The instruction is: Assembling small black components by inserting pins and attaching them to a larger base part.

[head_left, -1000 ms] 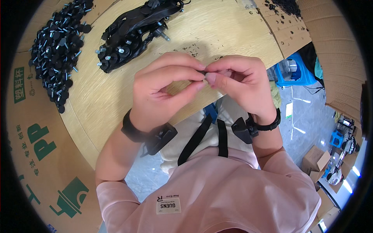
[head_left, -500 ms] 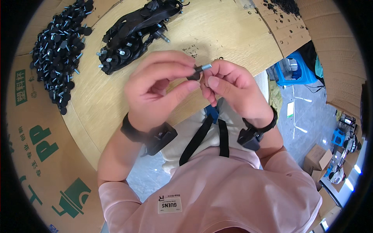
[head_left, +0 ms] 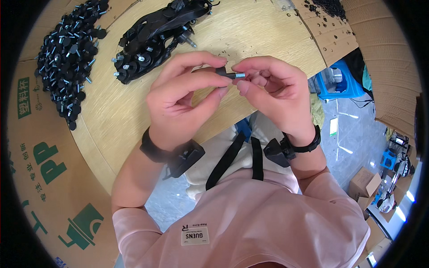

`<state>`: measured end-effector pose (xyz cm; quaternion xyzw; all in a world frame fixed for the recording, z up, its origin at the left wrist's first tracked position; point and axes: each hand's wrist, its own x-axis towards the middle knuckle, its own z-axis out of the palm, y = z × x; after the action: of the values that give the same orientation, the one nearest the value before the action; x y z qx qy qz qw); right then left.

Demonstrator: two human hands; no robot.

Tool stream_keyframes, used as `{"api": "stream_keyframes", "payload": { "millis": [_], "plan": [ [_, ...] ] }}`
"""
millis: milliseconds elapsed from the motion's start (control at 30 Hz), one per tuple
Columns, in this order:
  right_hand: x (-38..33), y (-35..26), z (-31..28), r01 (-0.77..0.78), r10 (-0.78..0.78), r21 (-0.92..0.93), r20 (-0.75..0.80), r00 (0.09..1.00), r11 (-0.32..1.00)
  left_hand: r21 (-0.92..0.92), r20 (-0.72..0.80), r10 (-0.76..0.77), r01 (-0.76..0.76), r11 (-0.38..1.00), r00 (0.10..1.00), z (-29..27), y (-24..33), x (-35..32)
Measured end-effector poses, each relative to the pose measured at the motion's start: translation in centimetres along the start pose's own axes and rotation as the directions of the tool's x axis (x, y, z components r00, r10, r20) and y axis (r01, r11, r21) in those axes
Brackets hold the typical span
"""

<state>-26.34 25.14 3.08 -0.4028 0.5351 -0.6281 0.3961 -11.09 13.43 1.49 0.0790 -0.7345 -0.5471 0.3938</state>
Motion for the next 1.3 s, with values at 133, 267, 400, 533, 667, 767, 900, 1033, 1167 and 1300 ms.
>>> {"api": "stream_keyframes", "payload": {
  "millis": [133, 267, 400, 533, 667, 767, 900, 1033, 1167, 1300],
  "plan": [
    [0.0, 0.0, 0.3, 0.022, -0.024, -0.051, -0.04, 0.999, 0.998, 0.034, -0.009, 0.002, -0.002, 0.999, 1.0, 0.1, 0.0, 0.1],
    [0.0, 0.2, 0.3, 0.059, -0.069, -0.16, -0.062, 0.996, 0.985, 0.025, 0.023, -0.01, 0.009, 1.0, 1.0, -0.2, 0.2, 0.1],
    [0.0, 0.6, 0.4, 0.078, -0.099, -0.206, -0.094, 0.991, 0.975, 0.024, 0.074, -0.038, 0.036, 0.999, 0.997, -0.5, 0.2, 0.0],
    [0.2, 0.5, 0.5, 0.123, -0.153, -0.274, -0.09, 0.984, 0.954, -0.04, 0.005, -0.066, 0.066, 0.997, 0.998, 0.0, -0.1, -0.1],
    [0.2, 0.4, 0.5, 0.157, -0.223, -0.454, -0.095, 0.97, 0.877, -0.04, 0.013, -0.114, 0.114, 0.993, 0.993, 0.1, -0.1, -0.2],
    [0.2, 0.5, 0.5, 0.164, -0.236, -0.461, -0.103, 0.966, 0.872, -0.035, 0.016, -0.081, 0.081, 0.996, 0.997, 0.3, 0.0, -0.2],
    [0.1, -0.1, 0.5, 0.079, -0.142, -0.446, -0.108, 0.984, 0.892, 0.013, 0.066, -0.043, 0.042, 0.999, 0.997, 0.2, 0.0, -0.1],
    [0.1, -0.2, -0.2, -0.187, 0.175, -0.088, -0.128, 0.976, 0.978, -0.003, 0.145, -0.064, 0.065, 0.998, 0.987, -0.4, 0.0, -0.3],
    [-0.1, 0.0, 0.0, -0.059, 0.054, -0.063, -0.08, 0.995, 0.996, -0.171, 0.008, -0.161, 0.16, 0.972, 0.987, 0.5, 0.5, -0.2],
    [-0.2, 0.0, 0.0, 0.011, -0.024, -0.221, -0.058, 0.998, 0.975, -0.184, 0.011, -0.139, 0.139, 0.973, 0.99, 0.5, 0.3, -0.3]
  ]
}}
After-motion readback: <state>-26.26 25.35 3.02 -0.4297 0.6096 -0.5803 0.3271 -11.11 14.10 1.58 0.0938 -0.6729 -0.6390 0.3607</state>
